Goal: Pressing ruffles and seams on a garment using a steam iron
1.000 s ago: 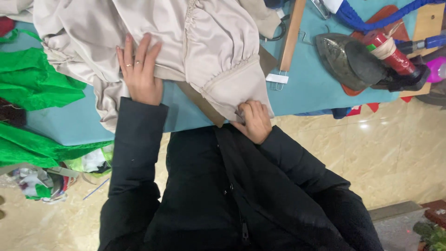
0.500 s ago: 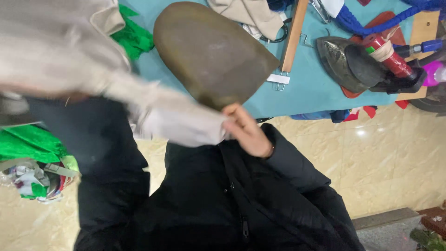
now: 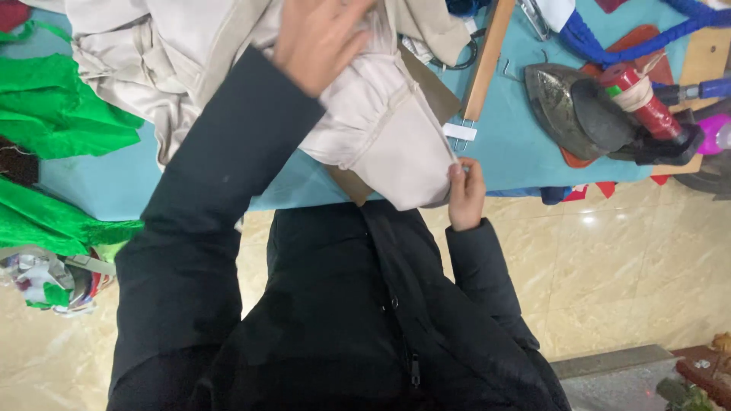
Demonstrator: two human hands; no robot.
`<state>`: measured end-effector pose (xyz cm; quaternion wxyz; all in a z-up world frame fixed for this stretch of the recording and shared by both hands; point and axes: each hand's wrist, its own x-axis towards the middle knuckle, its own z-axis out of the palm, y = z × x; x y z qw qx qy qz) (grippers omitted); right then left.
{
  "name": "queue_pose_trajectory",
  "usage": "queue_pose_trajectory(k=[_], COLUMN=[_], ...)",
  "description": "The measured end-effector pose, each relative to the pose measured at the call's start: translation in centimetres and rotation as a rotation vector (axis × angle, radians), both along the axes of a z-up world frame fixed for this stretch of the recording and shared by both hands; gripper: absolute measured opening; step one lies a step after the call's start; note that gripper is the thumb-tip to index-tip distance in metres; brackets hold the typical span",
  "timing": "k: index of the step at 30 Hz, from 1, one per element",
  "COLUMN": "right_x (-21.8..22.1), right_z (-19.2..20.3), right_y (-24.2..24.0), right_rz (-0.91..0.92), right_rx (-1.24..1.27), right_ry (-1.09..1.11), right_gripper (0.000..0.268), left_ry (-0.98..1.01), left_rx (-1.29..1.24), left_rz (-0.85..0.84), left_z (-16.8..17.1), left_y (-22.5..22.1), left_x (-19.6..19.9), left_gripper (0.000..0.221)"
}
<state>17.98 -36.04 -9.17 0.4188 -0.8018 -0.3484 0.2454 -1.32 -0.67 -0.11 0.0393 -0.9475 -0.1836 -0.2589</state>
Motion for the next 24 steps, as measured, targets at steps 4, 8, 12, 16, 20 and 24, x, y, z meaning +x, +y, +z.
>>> queue_pose_trajectory(k=[4, 8, 12, 16, 20, 24], right_x=[-0.8, 0.8, 2.4, 2.8, 1.6, 3.3], right_z=[5.1, 7.9, 7.5, 4.2, 5.8, 3.9], right_y=[2.7, 9.2, 18.6, 26.4, 25.3, 22.4], right_rz=[0.173, 0.249, 0.481, 0.637, 0.583, 0.335], right_rx=[0.087, 0.192, 0.231, 0.186, 0.364, 0.512], right_ry=[-0.397, -0.472, -0.445, -0.385, -0.07, 0.153], right_gripper=[0.035, 0.039, 0.034, 0.053, 0.04, 0.023], left_ry=[-0.248, -0.855, -1.132, -1.179, -1.496, -0.938], left_rx=[-0.489, -0.453, -1.421, -1.432, -1.29, -0.955], left_rz=[0.43, 0.698, 0.921, 0.681, 0.459, -0.049], left_z=[-1.4, -7.7, -6.7, -7.6, -9.9, -8.0], left_y=[-3.2, -8.4, -11.1, -7.5, -1.2, 1.7], left_x=[-6.7, -10.7, -11.5, -10.8, -8.4, -3.5], left_gripper=[0.058, 0.063, 0.072, 0.051, 0.029, 0.065])
